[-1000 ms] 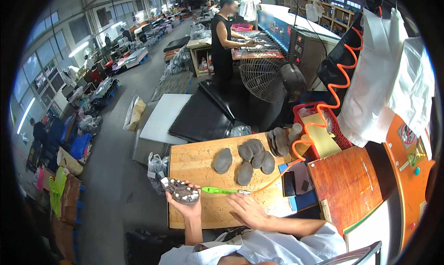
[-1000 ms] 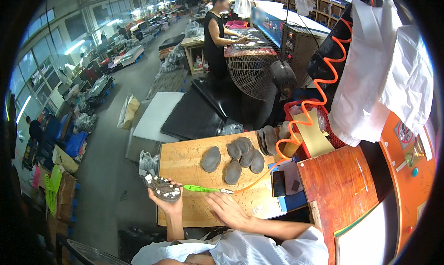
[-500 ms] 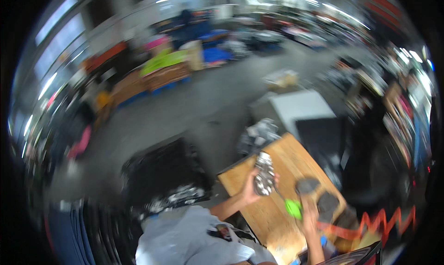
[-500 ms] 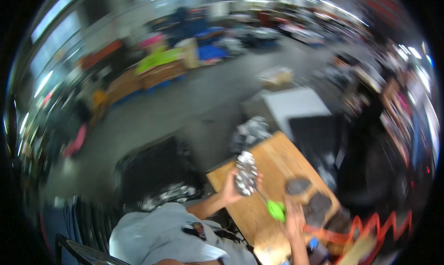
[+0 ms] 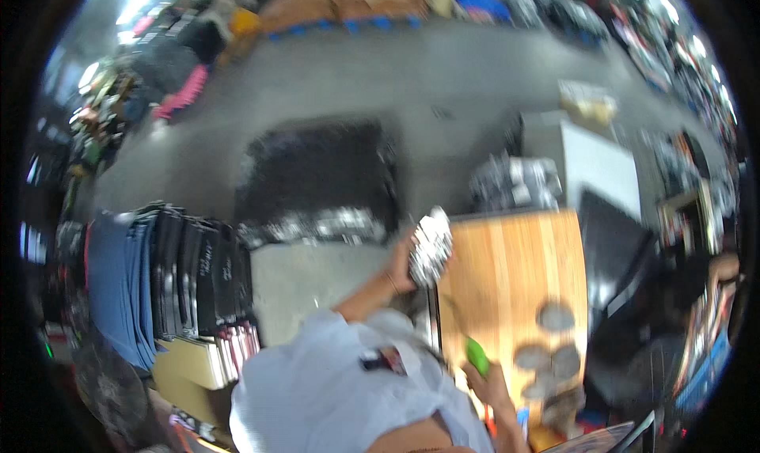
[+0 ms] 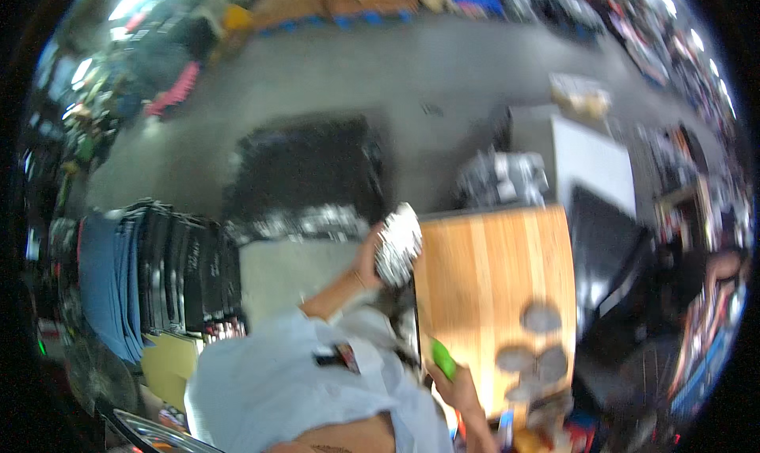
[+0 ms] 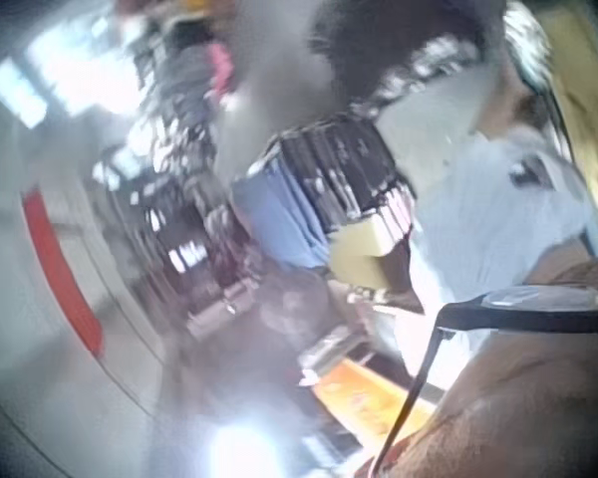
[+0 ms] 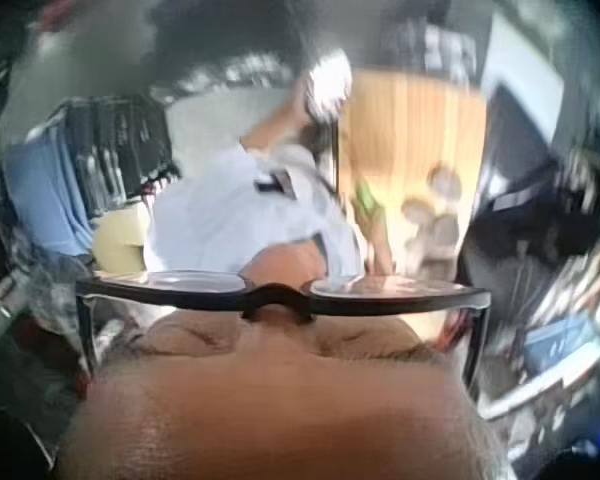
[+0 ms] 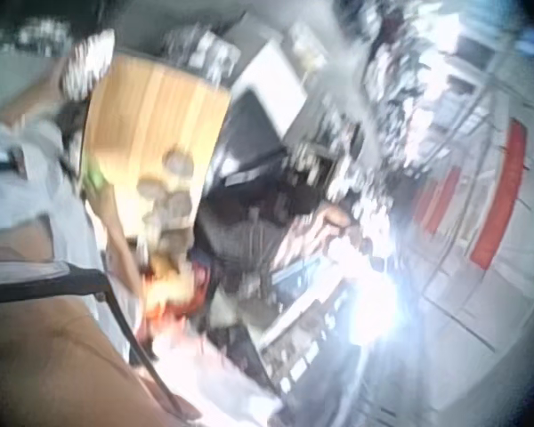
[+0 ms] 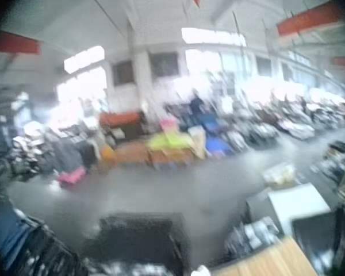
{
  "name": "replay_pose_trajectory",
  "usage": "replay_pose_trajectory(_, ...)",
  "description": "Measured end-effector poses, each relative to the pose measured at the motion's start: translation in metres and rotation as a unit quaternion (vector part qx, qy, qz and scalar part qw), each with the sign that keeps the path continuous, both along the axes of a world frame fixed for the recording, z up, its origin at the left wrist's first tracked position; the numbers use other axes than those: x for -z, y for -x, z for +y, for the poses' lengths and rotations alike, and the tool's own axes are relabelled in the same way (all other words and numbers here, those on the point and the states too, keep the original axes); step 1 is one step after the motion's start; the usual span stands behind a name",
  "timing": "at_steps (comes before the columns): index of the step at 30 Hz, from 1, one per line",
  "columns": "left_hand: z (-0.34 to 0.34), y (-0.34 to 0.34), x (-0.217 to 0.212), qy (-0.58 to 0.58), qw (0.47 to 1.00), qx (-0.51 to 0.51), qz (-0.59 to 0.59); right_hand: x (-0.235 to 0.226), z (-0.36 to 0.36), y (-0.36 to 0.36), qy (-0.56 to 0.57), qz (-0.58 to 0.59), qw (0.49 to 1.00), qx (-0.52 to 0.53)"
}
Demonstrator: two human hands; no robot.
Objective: The person arranges several dark gray rubber pieces on a wooden table, then uses a green spray bottle to wet them. They pick up a circular cutting die and press it onto the rubber pieces to cut shapes. The person stacks the cut pieces and moves to an orange hydraulic press machine to operate it.
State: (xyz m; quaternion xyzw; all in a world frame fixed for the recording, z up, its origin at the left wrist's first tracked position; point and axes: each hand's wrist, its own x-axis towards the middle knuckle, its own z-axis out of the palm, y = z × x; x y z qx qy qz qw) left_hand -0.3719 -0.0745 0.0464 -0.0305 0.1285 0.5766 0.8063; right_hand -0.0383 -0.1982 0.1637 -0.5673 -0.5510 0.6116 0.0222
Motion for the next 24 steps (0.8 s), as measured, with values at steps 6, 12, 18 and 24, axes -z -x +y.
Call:
replay_pose_trajectory(6, 0.001, 0.021, -0.016, -0.044, 0.995, 0.027, 0.085, -0.010, 0.027, 0.026, 0.040, -0.097, 0.992, 0.074)
replay_pose_trajectory(12, 0.014, 0.002, -0.023, -0.071, 0.989, 0.076, 0.108, -0.024, 0.012, 0.019, 0.017, -0.019, 0.974, 0.225)
replay_pose_trajectory(18, 0.019, -0.043, -0.022, -0.059, 0.967, 0.205, 0.136, -0.010, -0.019, -0.001, -0.029, 0.049, 0.950, 0.307)
replay_pose_trajectory(24, 0.020, -0.083, -0.022, -0.076, 0.945, 0.287, 0.139, 0.002, -0.085, -0.013, 0.068, 0.004, 0.969, 0.238)
